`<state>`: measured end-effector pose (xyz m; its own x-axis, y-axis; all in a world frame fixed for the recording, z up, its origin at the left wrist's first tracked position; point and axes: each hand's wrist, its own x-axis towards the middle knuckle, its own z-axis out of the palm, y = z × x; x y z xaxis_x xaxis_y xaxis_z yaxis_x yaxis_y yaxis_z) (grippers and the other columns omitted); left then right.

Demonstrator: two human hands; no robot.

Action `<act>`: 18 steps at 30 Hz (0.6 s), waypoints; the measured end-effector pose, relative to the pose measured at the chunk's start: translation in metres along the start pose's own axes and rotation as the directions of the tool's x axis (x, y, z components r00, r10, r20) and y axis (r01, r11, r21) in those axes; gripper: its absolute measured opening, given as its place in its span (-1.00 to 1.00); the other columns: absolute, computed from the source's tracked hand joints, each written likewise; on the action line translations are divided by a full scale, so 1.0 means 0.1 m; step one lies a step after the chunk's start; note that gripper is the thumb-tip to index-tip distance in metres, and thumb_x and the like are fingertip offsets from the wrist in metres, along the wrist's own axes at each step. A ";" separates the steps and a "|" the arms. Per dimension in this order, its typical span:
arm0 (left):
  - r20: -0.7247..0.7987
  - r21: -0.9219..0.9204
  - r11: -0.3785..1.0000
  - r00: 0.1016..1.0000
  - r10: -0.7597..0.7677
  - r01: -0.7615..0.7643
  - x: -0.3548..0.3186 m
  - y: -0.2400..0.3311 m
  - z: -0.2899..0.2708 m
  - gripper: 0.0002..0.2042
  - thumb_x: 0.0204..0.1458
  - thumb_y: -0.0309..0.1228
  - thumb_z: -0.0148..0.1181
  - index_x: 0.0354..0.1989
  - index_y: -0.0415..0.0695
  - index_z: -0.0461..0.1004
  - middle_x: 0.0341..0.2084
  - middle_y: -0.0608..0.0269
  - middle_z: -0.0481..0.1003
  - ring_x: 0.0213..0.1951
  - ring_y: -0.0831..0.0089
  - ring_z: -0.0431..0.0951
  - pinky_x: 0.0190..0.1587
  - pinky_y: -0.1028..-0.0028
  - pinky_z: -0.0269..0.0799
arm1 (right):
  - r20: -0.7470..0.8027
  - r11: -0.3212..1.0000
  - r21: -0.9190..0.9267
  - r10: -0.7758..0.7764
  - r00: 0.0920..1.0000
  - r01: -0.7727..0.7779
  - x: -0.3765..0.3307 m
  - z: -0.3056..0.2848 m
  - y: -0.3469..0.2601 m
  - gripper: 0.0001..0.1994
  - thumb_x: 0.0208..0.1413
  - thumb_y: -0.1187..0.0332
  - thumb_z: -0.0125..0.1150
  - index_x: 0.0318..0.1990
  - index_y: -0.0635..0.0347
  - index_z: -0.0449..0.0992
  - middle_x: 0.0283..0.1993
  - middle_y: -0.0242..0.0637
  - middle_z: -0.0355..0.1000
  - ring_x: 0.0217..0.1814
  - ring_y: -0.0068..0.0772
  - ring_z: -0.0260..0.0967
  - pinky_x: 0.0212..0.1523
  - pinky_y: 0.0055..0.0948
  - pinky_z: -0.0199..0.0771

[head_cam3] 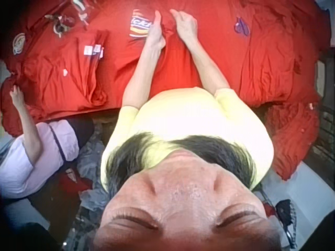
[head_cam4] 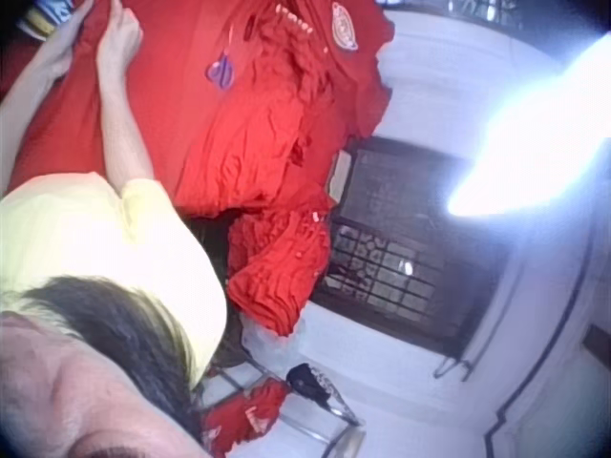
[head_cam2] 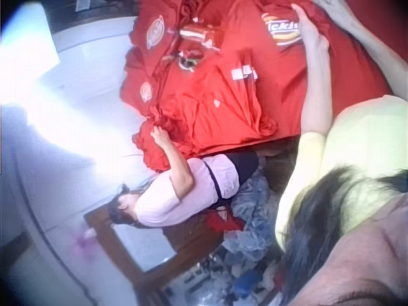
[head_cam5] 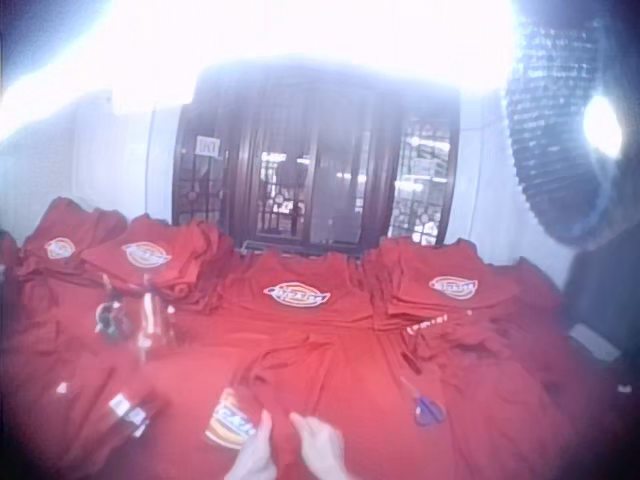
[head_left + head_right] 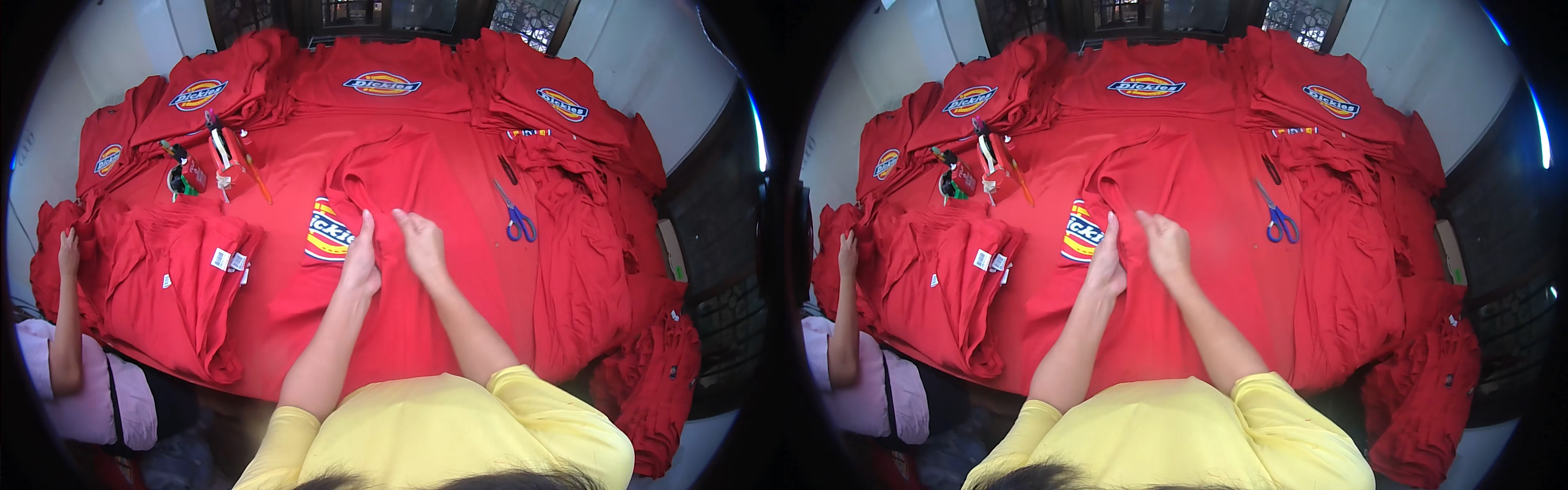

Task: The person folds red t-shirts on a table, smoothing the fabric by hand. They use scissors to trim loose threads, apply small labels to the neck area, and place the folded items into stacks.

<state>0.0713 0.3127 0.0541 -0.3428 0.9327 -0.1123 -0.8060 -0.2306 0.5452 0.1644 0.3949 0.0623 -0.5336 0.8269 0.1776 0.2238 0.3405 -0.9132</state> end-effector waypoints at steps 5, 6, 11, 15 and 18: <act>0.135 -0.296 0.947 0.987 -0.086 0.123 0.22 -0.56 -0.44 -0.76 0.21 -0.24 -0.10 -0.13 -0.09 0.41 -0.29 0.22 0.49 -0.21 0.38 0.48 -0.01 0.38 0.41 | 0.115 0.589 -0.601 -0.605 0.788 0.540 -0.12 0.15 0.11 -0.87 -0.10 0.29 0.19 -0.58 0.01 0.41 -0.58 -0.35 0.37 -0.54 -0.32 0.41 -0.58 -0.34 0.37; -0.391 -0.077 0.989 0.909 -0.146 0.126 -0.01 -0.46 0.08 -0.74 0.23 -0.20 -0.13 -0.14 -0.08 0.41 -0.28 0.24 0.49 -0.19 0.38 0.48 -0.03 0.39 0.42 | 0.078 0.638 -0.672 -0.445 0.892 0.377 -0.04 0.02 0.20 -0.90 -0.14 0.30 0.19 -0.57 0.01 0.42 -0.56 -0.37 0.38 -0.54 -0.34 0.42 -0.59 -0.34 0.38; -0.183 -0.055 0.992 0.976 -0.120 0.112 0.00 -0.51 -0.25 -0.72 0.20 -0.13 -0.06 -0.11 -0.05 0.39 -0.17 0.37 0.49 -0.09 0.51 0.48 -0.01 0.42 0.38 | 0.228 0.566 -0.562 -0.594 0.771 0.603 -0.29 0.22 0.23 -0.87 0.02 0.29 0.13 -0.51 0.05 0.42 -0.54 -0.40 0.40 -0.47 -0.26 0.43 -0.55 -0.32 0.39; -0.135 -0.064 0.997 0.989 -0.057 0.049 0.05 -0.44 -0.20 -0.78 0.20 -0.21 -0.05 -0.11 -0.03 0.39 -0.19 0.38 0.49 -0.07 0.54 0.46 -0.03 0.45 0.39 | 0.147 0.528 -0.547 -0.703 0.696 0.649 -0.17 0.19 0.10 -0.77 -0.02 0.22 0.21 -0.62 0.05 0.39 -0.67 -0.31 0.33 -0.61 -0.30 0.40 -0.63 -0.30 0.35; 0.420 -0.368 0.923 0.906 0.059 0.111 0.09 -0.55 -0.55 -0.80 0.20 -0.28 -0.07 -0.10 -0.05 0.39 -0.20 0.32 0.49 -0.06 0.50 0.46 -0.03 0.42 0.40 | 0.291 0.438 -0.565 -0.688 0.665 0.700 -0.22 0.18 0.14 -0.83 0.03 0.26 0.14 -0.52 0.07 0.41 -0.61 -0.34 0.35 -0.58 -0.33 0.40 -0.65 -0.33 0.33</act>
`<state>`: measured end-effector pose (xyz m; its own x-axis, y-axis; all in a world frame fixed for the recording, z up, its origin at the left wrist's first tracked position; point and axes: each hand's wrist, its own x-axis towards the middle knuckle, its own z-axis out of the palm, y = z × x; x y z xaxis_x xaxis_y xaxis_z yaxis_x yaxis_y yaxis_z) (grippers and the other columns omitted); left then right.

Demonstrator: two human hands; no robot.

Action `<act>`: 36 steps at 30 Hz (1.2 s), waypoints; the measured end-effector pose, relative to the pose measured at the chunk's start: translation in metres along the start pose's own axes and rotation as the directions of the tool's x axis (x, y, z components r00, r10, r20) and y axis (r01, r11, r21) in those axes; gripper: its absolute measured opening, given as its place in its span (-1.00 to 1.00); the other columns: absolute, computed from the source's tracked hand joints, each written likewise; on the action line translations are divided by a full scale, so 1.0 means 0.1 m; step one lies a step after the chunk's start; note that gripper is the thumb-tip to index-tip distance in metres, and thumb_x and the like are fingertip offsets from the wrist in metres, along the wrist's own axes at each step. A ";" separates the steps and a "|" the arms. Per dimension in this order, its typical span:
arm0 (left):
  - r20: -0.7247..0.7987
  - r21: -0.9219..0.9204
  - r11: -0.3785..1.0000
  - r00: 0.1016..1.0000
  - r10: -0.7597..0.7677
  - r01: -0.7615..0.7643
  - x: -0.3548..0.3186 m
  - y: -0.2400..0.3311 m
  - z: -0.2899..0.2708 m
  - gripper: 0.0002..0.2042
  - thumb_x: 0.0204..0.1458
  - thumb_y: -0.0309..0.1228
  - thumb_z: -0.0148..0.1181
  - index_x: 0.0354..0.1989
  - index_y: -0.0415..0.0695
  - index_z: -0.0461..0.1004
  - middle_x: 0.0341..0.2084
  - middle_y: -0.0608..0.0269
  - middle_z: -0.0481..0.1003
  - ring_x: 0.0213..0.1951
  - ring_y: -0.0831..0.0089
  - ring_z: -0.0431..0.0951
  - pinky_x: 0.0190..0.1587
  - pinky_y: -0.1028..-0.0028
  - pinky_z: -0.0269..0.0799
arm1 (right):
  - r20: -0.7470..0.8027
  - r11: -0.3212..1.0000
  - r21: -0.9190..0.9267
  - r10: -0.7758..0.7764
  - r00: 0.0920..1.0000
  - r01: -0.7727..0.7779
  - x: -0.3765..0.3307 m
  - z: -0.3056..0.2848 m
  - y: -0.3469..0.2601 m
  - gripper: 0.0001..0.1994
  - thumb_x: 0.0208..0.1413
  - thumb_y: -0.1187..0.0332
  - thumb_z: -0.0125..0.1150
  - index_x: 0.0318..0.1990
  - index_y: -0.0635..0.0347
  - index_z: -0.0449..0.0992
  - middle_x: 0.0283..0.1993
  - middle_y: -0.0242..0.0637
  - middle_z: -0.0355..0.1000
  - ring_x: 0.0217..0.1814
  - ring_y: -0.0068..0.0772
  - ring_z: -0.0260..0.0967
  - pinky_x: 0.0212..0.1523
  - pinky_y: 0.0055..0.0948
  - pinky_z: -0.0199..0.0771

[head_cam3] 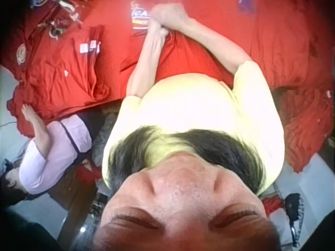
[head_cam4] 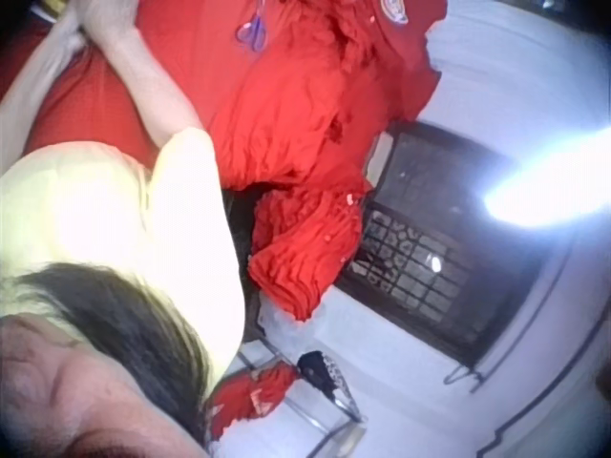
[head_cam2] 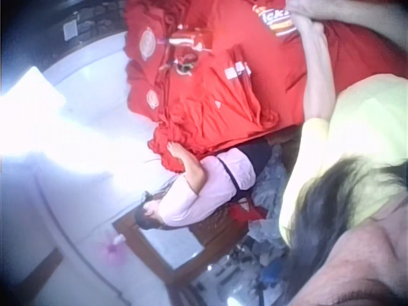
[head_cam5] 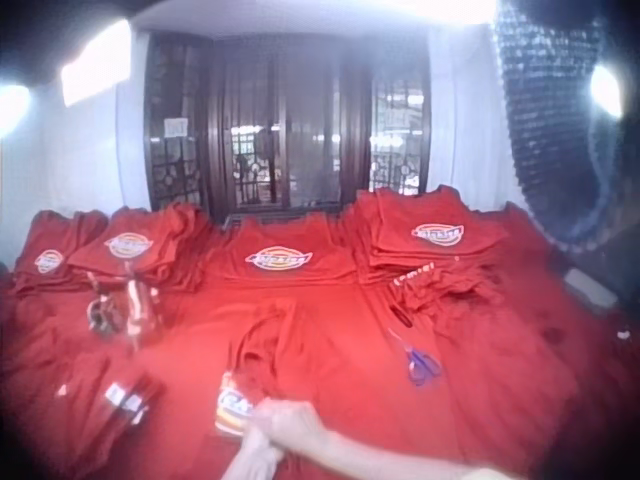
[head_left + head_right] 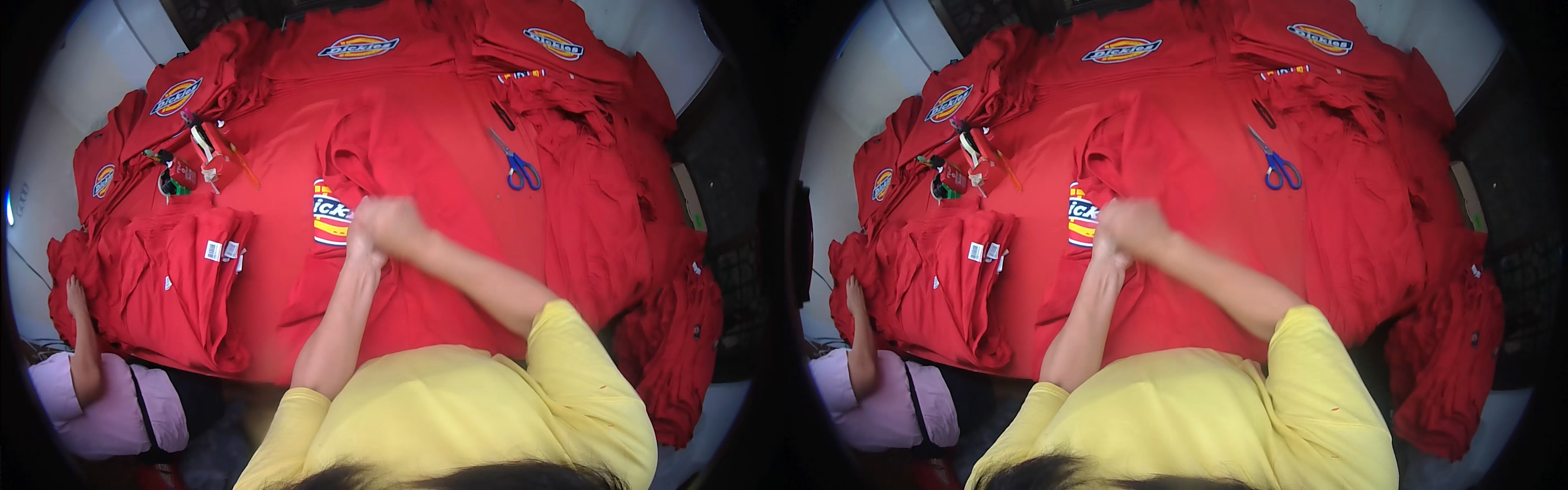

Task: The person folds red t-shirts on a table, smoothing the fabric by hand. They use scissors to trim loose threads, apply small labels to the neck area, and place the folded items into stacks.

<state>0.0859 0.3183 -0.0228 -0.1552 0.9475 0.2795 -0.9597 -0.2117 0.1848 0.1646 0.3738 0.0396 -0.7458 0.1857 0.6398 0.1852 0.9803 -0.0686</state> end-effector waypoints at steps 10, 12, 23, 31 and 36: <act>-0.739 0.386 0.911 0.640 0.210 0.147 0.25 -0.12 0.74 -0.73 0.10 -0.33 -0.06 -0.18 -0.26 0.45 -0.23 0.09 0.48 -0.09 0.23 0.45 0.09 0.19 0.31 | 0.274 0.769 -0.637 0.301 0.913 -0.062 0.13 0.05 -0.22 -0.89 -0.09 0.31 0.17 -0.56 0.01 0.41 -0.58 -0.40 0.36 -0.55 -0.38 0.41 -0.61 -0.37 0.36; -0.664 0.419 0.898 0.719 0.206 0.130 0.20 -0.01 0.51 -0.72 0.15 -0.29 -0.10 -0.12 -0.21 0.41 -0.27 0.19 0.48 -0.13 0.34 0.46 0.04 0.27 0.34 | -0.158 0.989 0.140 -0.023 0.987 0.045 0.03 -0.13 -0.22 -0.91 -0.10 0.31 0.17 -0.53 0.02 0.41 -0.58 -0.40 0.35 -0.53 -0.37 0.41 -0.60 -0.38 0.36; -0.735 0.464 0.839 0.652 0.187 0.283 0.32 -0.13 0.70 -0.79 0.24 -0.27 -0.18 -0.20 -0.04 0.41 -0.37 0.37 0.47 -0.22 0.57 0.48 -0.06 0.49 0.39 | -0.033 0.980 -0.011 0.199 0.979 -0.200 0.02 0.01 0.42 -0.93 -0.17 0.34 0.20 -0.55 0.08 0.46 -0.60 -0.28 0.41 -0.57 -0.32 0.44 -0.67 -0.25 0.36; -0.634 0.538 0.800 0.754 0.175 0.266 0.25 0.09 0.78 -0.67 0.23 -0.20 -0.09 -0.02 -0.16 0.40 -0.10 0.27 0.48 -0.05 0.48 0.47 0.02 0.45 0.39 | 0.091 0.740 0.455 0.514 0.853 -0.495 0.11 -0.14 0.44 -0.68 0.21 0.21 0.01 -0.50 0.23 0.46 -0.51 -0.24 0.48 -0.48 -0.36 0.44 -0.47 -0.33 0.33; -0.623 0.536 0.817 0.753 0.213 0.213 0.29 0.25 0.71 -0.57 0.19 -0.15 -0.01 -0.05 -0.35 0.38 -0.11 0.09 0.48 -0.07 0.38 0.48 -0.02 0.41 0.42 | 0.329 0.138 0.845 0.627 0.706 -0.517 0.03 -0.18 0.35 -0.64 0.27 0.20 -0.01 -0.55 0.20 0.32 -0.55 -0.58 0.11 -0.47 -0.71 -0.01 -0.40 -0.59 0.13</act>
<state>0.0743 0.3239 0.0573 -0.4668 0.8176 -0.3370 -0.6913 -0.0997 0.7157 0.1806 0.4074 0.0532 -0.6212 0.7679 0.1565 -0.1294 0.0964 -0.9869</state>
